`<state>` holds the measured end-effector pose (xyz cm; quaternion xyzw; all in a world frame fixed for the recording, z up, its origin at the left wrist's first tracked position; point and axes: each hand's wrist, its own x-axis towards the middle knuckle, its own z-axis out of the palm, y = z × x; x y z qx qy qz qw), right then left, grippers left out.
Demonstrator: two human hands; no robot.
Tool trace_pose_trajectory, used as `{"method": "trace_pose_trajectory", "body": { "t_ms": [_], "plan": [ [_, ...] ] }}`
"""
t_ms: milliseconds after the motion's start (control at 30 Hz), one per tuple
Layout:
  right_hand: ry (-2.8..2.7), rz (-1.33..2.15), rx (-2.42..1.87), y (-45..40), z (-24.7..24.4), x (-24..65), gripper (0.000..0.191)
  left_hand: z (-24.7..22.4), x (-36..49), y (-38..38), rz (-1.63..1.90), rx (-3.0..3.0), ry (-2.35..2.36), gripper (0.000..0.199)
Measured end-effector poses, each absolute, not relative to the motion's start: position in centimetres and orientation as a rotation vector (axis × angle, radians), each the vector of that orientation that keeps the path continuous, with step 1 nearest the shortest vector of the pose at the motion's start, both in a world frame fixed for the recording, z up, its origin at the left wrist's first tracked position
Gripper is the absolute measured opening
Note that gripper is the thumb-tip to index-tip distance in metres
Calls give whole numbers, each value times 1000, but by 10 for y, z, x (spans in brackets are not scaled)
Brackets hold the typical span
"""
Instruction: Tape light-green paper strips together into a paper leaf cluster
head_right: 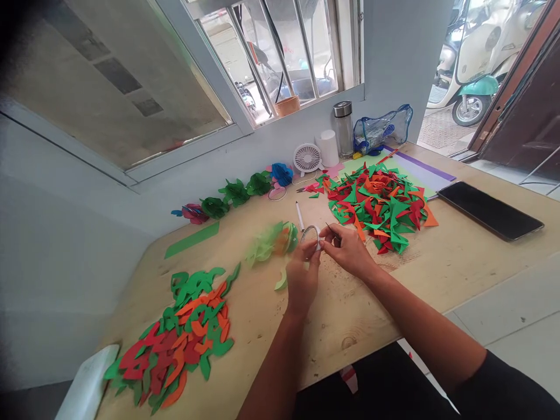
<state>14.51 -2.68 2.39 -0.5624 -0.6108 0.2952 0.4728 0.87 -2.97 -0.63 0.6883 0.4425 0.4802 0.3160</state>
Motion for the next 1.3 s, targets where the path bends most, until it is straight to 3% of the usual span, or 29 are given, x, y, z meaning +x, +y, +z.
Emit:
{"method": "trace_pose_trajectory", "body": {
  "t_ms": [1033,1300],
  "plan": [
    [-1519,695,-1378,-28,22,146,14,-10,10,-29,1293,1735,1120,22],
    [-1456,797,-1260,-31,26,149,22,-3,10,-28,1282,1685,1186,22]
  ]
}}
